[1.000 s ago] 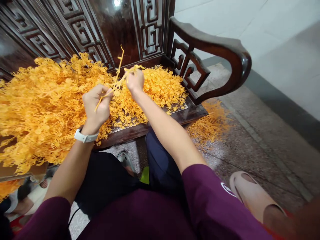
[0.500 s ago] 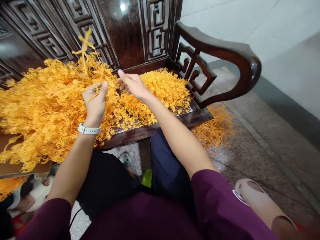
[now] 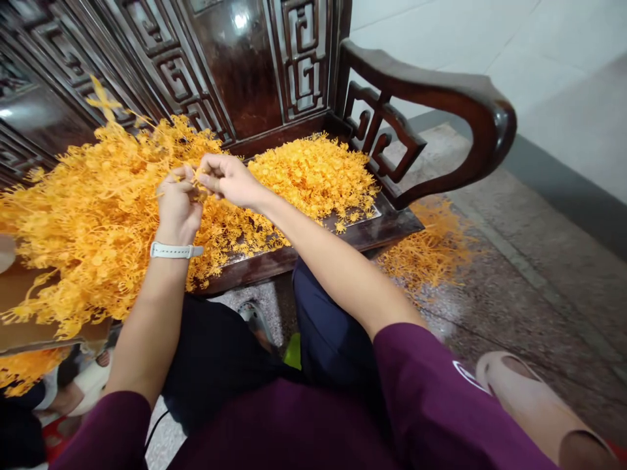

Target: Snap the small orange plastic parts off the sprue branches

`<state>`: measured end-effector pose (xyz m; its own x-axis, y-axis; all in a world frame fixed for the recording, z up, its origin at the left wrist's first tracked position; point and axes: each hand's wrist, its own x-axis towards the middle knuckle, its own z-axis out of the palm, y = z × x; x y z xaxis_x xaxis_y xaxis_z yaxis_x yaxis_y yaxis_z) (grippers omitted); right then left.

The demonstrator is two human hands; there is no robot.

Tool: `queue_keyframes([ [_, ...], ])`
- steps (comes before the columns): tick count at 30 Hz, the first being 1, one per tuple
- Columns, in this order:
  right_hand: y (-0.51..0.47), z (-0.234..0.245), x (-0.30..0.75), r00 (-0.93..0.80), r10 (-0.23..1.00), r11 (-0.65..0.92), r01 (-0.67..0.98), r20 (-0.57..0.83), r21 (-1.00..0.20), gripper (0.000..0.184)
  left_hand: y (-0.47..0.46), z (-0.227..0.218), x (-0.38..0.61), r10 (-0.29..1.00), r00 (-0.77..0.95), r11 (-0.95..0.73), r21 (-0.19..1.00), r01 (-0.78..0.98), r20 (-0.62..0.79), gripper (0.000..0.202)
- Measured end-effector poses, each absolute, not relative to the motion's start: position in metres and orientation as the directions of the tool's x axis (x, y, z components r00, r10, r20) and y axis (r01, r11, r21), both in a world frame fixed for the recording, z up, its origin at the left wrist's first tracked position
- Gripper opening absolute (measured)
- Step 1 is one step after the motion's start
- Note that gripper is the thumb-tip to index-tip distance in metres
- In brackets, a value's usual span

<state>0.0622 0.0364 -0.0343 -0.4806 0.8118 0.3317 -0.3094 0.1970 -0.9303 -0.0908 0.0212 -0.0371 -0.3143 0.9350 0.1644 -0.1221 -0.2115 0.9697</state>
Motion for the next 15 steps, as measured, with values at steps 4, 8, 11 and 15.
queue_keyframes([
  [4, -0.003, -0.019, 0.054, -0.624, 0.661, 0.246, -0.345, 0.417, -0.906, 0.019, 0.028, -0.031, -0.108, 0.949, -0.311, -0.112, 0.98, -0.162, 0.057, 0.035],
  [8, -0.037, -0.011, 0.058, -0.906, 0.263, 0.091, -0.318, 0.331, -0.944, 0.009, 0.025, -0.014, -0.132, 0.942, -0.326, -0.155, 0.968, -0.196, 0.085, 0.039],
  [11, -0.018, -0.013, 0.082, -0.879, 0.377, 0.133, -0.259, 0.29, -0.957, 0.019, 0.013, -0.002, -0.142, 0.959, -0.275, -0.162, 0.919, -0.358, 0.062, 0.024],
  [15, 0.027, -0.02, 0.123, -0.428, 0.884, 0.002, -0.401, 0.19, -0.916, 0.029, -0.004, 0.007, -0.142, 0.991, -0.132, -0.061, 0.736, -0.674, -0.038, 0.038],
])
